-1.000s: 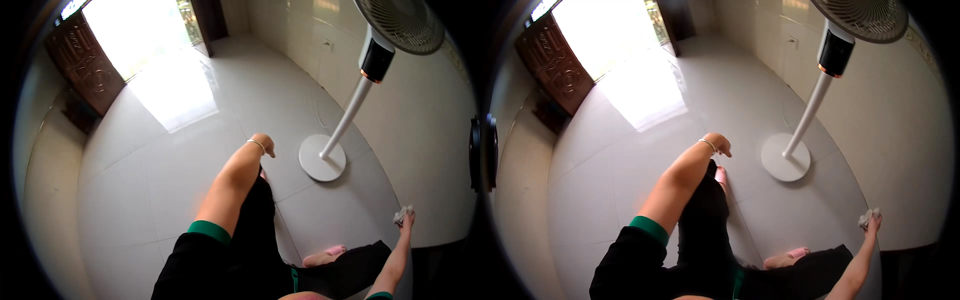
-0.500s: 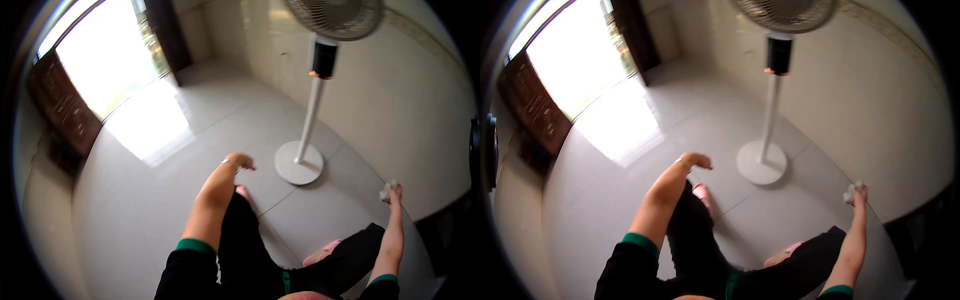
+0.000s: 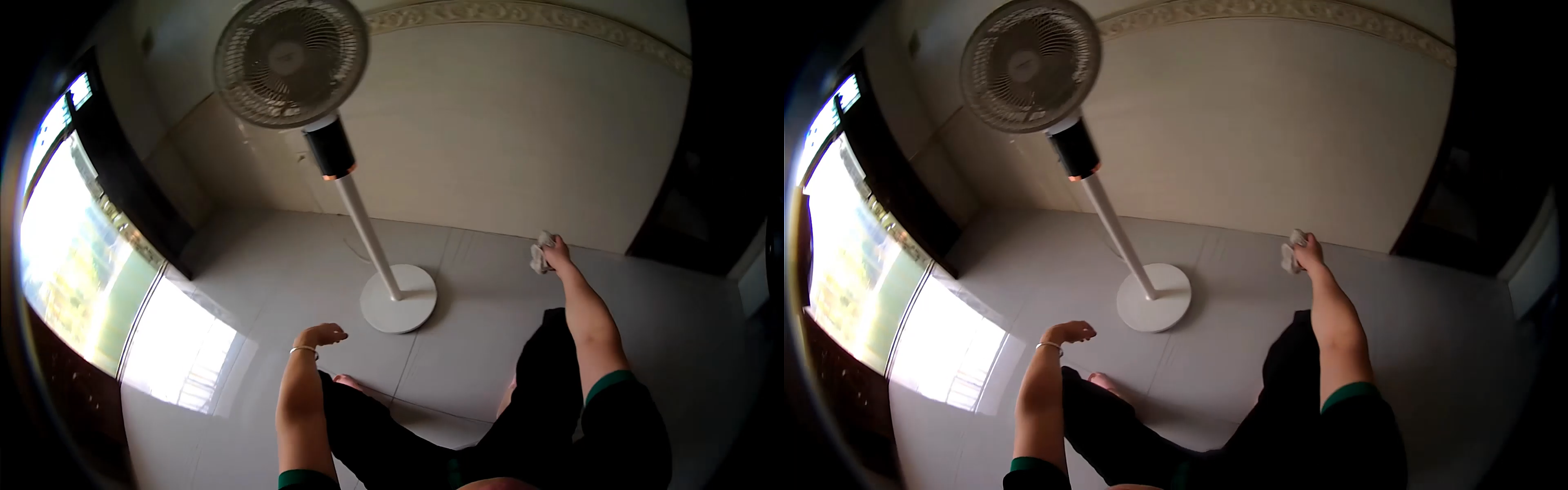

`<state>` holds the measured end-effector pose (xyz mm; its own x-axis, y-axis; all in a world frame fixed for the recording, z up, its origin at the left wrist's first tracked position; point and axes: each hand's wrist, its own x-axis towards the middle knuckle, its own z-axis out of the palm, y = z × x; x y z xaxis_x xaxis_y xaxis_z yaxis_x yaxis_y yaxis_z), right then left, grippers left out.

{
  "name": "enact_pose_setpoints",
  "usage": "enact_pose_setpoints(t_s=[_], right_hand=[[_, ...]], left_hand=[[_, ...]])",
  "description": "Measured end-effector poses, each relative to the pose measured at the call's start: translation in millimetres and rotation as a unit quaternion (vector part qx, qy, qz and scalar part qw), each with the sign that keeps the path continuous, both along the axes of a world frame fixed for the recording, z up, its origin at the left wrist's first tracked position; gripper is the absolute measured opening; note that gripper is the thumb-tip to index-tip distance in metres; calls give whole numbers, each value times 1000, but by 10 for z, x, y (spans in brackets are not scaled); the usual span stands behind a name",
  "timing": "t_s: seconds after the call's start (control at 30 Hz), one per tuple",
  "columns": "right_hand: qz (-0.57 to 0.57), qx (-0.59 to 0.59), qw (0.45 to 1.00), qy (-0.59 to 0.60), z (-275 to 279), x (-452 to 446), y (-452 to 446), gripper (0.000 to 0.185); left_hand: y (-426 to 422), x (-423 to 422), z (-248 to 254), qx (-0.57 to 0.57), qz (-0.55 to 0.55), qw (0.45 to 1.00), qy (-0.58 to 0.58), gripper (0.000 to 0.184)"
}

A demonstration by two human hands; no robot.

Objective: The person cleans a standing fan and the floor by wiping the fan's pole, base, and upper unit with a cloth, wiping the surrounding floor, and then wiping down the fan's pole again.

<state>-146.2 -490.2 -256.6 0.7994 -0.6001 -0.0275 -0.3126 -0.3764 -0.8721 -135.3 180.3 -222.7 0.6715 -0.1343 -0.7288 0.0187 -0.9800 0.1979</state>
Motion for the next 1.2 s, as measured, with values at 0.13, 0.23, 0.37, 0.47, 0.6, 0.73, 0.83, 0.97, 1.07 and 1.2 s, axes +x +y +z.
enact_pose_setpoints(t_s=[0.13,0.23,0.37,0.47,0.6,0.73,0.83,0.97,1.07,1.2], right_hand=[[-23,-11,999,34,141,-108,79,53],[-14,-40,998,47,213,-166,69,57],[-6,-70,997,26,63,-71,62,41],[16,-26,998,46,120,-102,73,47],[23,89,994,66,407,-153,312,49],[51,110,992,-28,407,52,630,23],[222,265,935,-81,952,-35,1109,17],[466,430,764,-119,1340,-78,1606,26],[496,441,739,-116,1664,-265,1975,30],[455,484,744,-69,1692,-282,2235,49]], left_hand=[[-54,50,35,-7,-20,1000,9,46],[-179,94,94,-3,-37,999,13,44],[-153,18,89,5,-25,1000,14,45],[-83,9,36,-4,-19,1000,0,48],[-54,17,-22,0,-27,1000,-15,49],[-119,53,-16,-38,-94,985,-140,35],[-327,213,116,-201,-3,962,-187,24],[-991,128,588,-375,78,897,-223,28],[-1431,-100,977,-429,65,873,-223,34],[-1654,-231,1145,-506,29,851,-141,55]])
